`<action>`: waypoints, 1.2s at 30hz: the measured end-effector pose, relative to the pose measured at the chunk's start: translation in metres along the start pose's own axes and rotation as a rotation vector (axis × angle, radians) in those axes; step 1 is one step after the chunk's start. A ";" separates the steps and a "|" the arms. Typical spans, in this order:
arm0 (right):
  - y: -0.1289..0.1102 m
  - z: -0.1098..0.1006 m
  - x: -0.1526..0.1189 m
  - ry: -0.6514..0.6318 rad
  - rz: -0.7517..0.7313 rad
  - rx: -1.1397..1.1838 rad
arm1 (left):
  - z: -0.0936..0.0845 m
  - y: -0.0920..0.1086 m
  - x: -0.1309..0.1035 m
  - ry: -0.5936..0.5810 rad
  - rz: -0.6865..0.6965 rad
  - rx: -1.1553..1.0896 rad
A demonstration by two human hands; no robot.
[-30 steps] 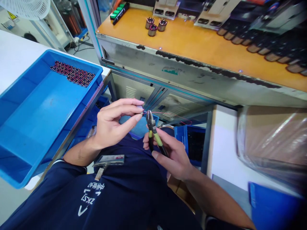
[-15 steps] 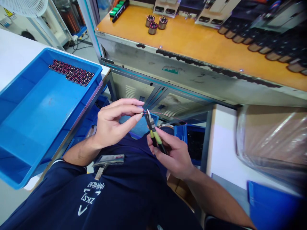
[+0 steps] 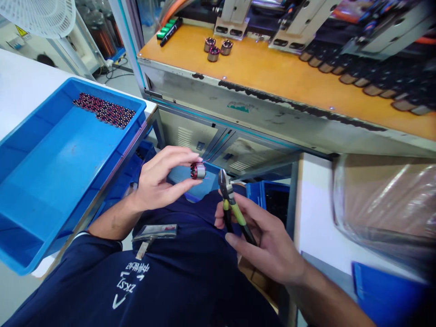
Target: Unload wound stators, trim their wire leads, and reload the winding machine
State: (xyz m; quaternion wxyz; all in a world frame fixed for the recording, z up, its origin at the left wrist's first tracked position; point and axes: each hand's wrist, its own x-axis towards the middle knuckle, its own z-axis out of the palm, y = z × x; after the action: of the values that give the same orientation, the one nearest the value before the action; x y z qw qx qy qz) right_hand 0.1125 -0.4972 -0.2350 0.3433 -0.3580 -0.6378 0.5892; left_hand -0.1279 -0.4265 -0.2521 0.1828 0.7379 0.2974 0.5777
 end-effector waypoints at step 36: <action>-0.017 0.011 0.005 -0.138 0.143 0.176 | -0.008 0.006 -0.008 -0.037 0.128 0.042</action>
State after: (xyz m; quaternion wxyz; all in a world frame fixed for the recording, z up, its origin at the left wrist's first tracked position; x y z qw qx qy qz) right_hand 0.1002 -0.4993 -0.2187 0.2860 -0.3298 -0.5784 0.6891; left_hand -0.1358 -0.4368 -0.2528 0.1354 0.7696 0.2585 0.5679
